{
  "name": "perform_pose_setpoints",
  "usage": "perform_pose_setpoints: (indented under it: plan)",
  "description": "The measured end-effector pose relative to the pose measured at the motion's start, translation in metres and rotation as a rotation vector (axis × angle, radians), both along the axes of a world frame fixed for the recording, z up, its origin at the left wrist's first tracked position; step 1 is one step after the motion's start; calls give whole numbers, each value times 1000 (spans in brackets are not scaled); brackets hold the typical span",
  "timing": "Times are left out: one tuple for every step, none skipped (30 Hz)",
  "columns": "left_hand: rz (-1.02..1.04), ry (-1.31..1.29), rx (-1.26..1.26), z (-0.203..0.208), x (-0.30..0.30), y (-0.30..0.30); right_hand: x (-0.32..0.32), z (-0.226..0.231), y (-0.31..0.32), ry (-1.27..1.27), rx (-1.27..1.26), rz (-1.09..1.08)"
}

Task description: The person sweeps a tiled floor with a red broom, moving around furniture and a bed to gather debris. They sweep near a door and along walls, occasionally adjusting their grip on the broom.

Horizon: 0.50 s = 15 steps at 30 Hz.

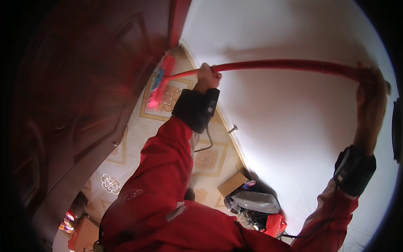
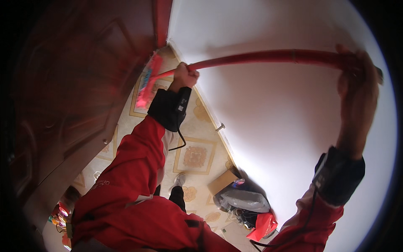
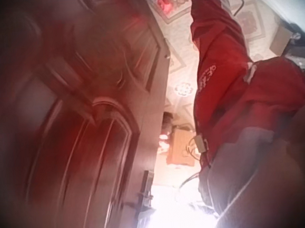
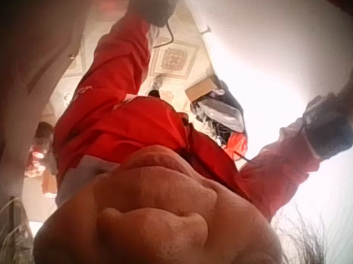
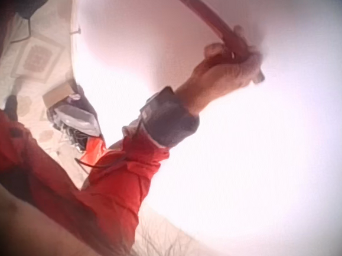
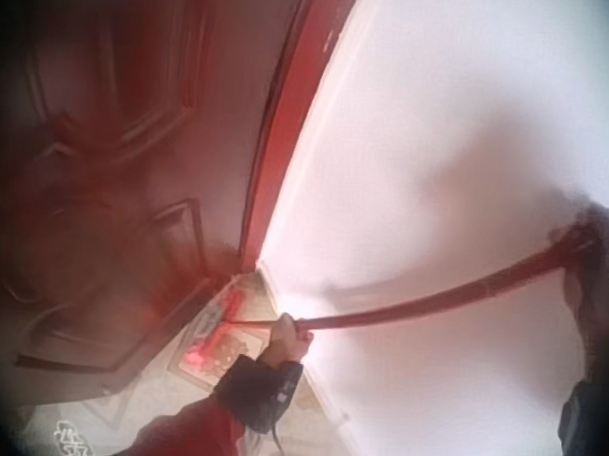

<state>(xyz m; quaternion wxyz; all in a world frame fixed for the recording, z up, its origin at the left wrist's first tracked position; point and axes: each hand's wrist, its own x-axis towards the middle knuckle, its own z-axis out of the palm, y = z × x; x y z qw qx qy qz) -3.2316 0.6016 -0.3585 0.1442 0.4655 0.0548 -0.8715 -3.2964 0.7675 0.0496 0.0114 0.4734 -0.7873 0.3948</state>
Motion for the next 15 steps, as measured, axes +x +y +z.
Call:
perform_pose_setpoints:
  plan:
    - [-33, 33, 44, 2, -1, 1, 3, 8, -1, -83, 52, 187]
    - [-48, 148, 94, 3, -8, -1, -1, 14, -4, -64, 52, 112]
    - [-80, 196, 182, 3, -16, -8, -6, 18, -8, -6, 54, -44]
    - [-59, 227, 171, 1, -25, -16, -13, 21, -12, 49, 109, -112]
    - [-96, 226, 229, -1, -34, -30, -28, 21, -21, 164, 154, -52]
    - [-89, 239, 245, -3, -40, -46, -45, 19, -30, 243, 152, -4]
    - [-20, 249, 180, -5, -42, -58, -62, 17, -40, 397, 213, 71]
    - [45, 249, 167, -7, -44, -70, -79, 12, -49, 608, 302, 95]
    - [103, 271, 133, -6, -42, -77, -92, 14, -55, 811, 452, 108]
    - [-12, 303, 74, -5, -37, -81, -104, 17, -61, 911, 475, 46]
    - [-85, 305, -42, -2, -31, -81, -112, 25, -68, 999, 560, -19]
    - [-14, 158, -66, 2, -23, -75, -113, 33, -68, 840, 536, -16]
    - [-33, 103, -18, 6, -17, -73, -110, 41, -71, 684, 502, -20]
    - [-54, 98, -180, 11, -12, -61, -101, 49, -69, 282, 353, 47]
    - [-115, 91, -176, 15, -10, -60, -90, 52, -68, 38, 219, -23]
